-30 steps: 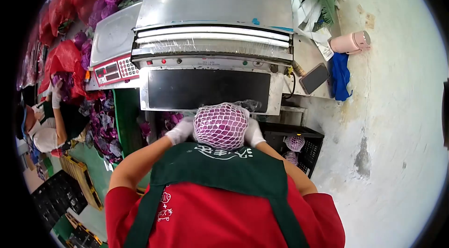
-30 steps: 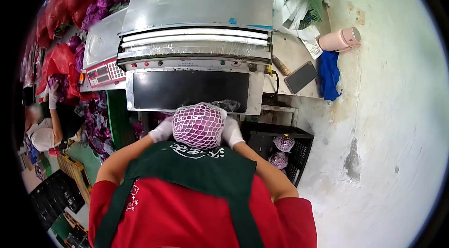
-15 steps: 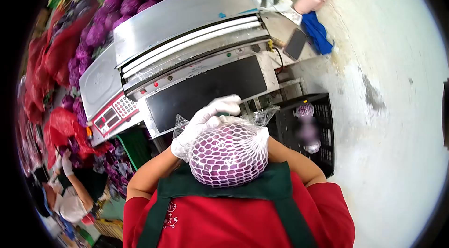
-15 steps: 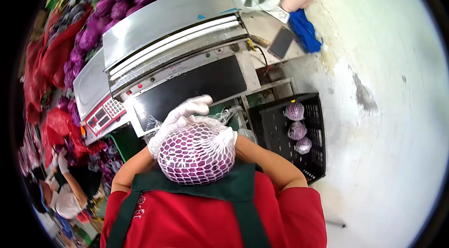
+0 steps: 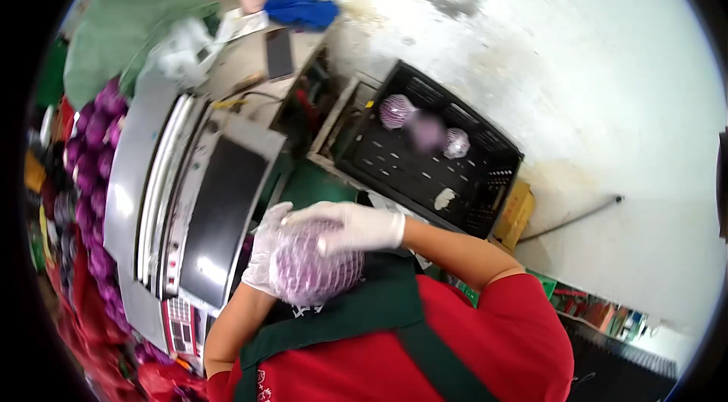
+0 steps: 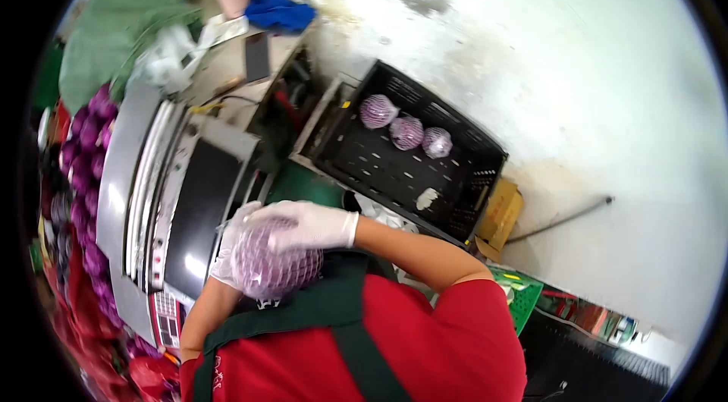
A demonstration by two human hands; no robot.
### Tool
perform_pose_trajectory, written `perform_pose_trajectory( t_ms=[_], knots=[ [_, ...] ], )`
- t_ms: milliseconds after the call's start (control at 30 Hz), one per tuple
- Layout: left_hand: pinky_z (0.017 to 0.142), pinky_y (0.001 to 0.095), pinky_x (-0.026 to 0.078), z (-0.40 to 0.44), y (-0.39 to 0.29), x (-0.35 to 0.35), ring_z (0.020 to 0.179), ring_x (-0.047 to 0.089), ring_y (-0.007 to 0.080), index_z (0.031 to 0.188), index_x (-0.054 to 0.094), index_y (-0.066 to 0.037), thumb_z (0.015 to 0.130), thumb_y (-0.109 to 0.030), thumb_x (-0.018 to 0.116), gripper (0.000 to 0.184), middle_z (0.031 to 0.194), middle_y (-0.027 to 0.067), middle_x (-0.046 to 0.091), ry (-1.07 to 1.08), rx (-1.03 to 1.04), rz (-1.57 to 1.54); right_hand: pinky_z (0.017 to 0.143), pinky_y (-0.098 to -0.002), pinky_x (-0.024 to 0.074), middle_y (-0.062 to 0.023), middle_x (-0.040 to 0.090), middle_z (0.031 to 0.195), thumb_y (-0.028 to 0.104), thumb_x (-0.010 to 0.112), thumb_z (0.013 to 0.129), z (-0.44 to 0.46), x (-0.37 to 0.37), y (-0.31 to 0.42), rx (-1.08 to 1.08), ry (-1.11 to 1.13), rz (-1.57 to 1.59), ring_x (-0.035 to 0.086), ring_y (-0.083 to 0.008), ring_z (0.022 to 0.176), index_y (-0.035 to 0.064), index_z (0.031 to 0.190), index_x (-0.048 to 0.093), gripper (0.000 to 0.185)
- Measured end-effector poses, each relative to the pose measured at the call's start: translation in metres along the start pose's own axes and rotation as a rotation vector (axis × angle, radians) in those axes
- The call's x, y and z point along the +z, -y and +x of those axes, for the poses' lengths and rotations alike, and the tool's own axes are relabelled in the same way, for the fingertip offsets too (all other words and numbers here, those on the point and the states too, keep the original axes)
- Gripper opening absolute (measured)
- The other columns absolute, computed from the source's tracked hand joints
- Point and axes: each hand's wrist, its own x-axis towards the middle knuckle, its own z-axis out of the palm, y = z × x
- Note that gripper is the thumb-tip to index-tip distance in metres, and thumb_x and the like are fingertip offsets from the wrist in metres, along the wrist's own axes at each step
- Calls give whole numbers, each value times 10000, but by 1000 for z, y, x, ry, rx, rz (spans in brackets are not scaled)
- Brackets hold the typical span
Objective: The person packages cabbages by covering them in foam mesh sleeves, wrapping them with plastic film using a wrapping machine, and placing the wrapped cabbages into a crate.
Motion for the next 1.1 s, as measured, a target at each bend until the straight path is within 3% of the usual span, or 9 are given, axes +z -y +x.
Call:
perform_pose_trajectory(
  t_ms=[133, 200, 367, 433, 467, 733, 867, 967, 1100],
  knots=[
    [826, 329, 471, 92, 22, 30, 929, 593, 188, 1133, 566, -83, 927, -234, 516, 260, 1029, 82, 622, -234, 577, 448, 1064, -366, 369, -74, 518, 1322, 432, 418, 964, -67, -44, -136, 107, -456, 1267, 476, -216, 1234, 88, 1373, 431, 534],
    [842, 316, 446, 102, 23, 49, 947, 574, 176, 1178, 548, -120, 944, -259, 524, 274, 1039, 51, 601, -153, 431, 552, 1055, -392, 381, -71, 518, 1327, 489, 366, 970, -118, -73, -166, -222, -455, 1496, 488, -211, 1221, 106, 1344, 457, 544],
    [821, 323, 446, 126, 26, 26, 914, 576, 186, 1120, 579, -92, 911, -289, 567, 287, 966, 54, 608, -302, 192, 541, 1077, -448, 322, -40, 478, 1375, 554, 380, 896, -238, -142, -251, -377, -1145, 1408, 432, -245, 1270, 188, 1343, 457, 582],
    [760, 305, 457, 129, 30, 17, 850, 580, 178, 1098, 581, -91, 903, -294, 584, 282, 910, 47, 613, -346, 161, 497, 1095, -463, 287, -25, 458, 1398, 559, 402, 865, -269, -161, -303, -279, -1441, 754, 402, -257, 1297, 229, 1353, 451, 591],
    [738, 297, 461, 131, 31, 15, 826, 583, 176, 1094, 581, -88, 903, -296, 585, 282, 892, 45, 614, -365, 146, 489, 1068, -458, 335, -24, 484, 1374, 573, 383, 869, -279, -175, -306, -571, -1391, 1533, 442, -255, 1265, 225, 1336, 472, 589],
    [723, 289, 477, 139, 32, 18, 811, 595, 170, 1138, 559, -71, 932, -339, 557, 338, 888, 62, 623, -422, 156, 540, 985, -489, 437, -187, 337, 1420, 715, 567, 762, -288, -247, -416, -793, -1825, 1954, 414, -368, 1253, 59, 1436, 234, 998],
    [762, 298, 485, 167, 33, 27, 895, 616, 161, 1122, 571, -42, 965, -260, 515, 275, 970, 85, 649, -403, 165, 843, 1014, -527, 388, -204, 366, 1421, 697, 429, 857, -287, -244, -407, -369, -1848, 1988, 466, -410, 1218, 98, 1457, 219, 874],
    [880, 382, 462, 227, 30, 58, 1020, 593, 261, 1161, 566, -44, 887, -144, 583, 292, 1069, 104, 634, -110, 768, 1848, 977, -519, 400, -203, 460, 1367, 616, 273, 952, -295, -229, -407, 431, -1804, 1359, 540, -372, 1157, 111, 1466, 234, 722],
    [1065, 489, 307, 318, 10, 93, 1283, 402, 332, 1243, 549, -97, 765, -123, 661, 491, 1317, 132, 500, 123, 1199, 2523, 906, -471, 442, -134, 535, 1304, 483, 358, 963, -310, -223, -388, 773, -1603, 768, 598, -290, 1077, 136, 1392, 390, 553]
  ],
)
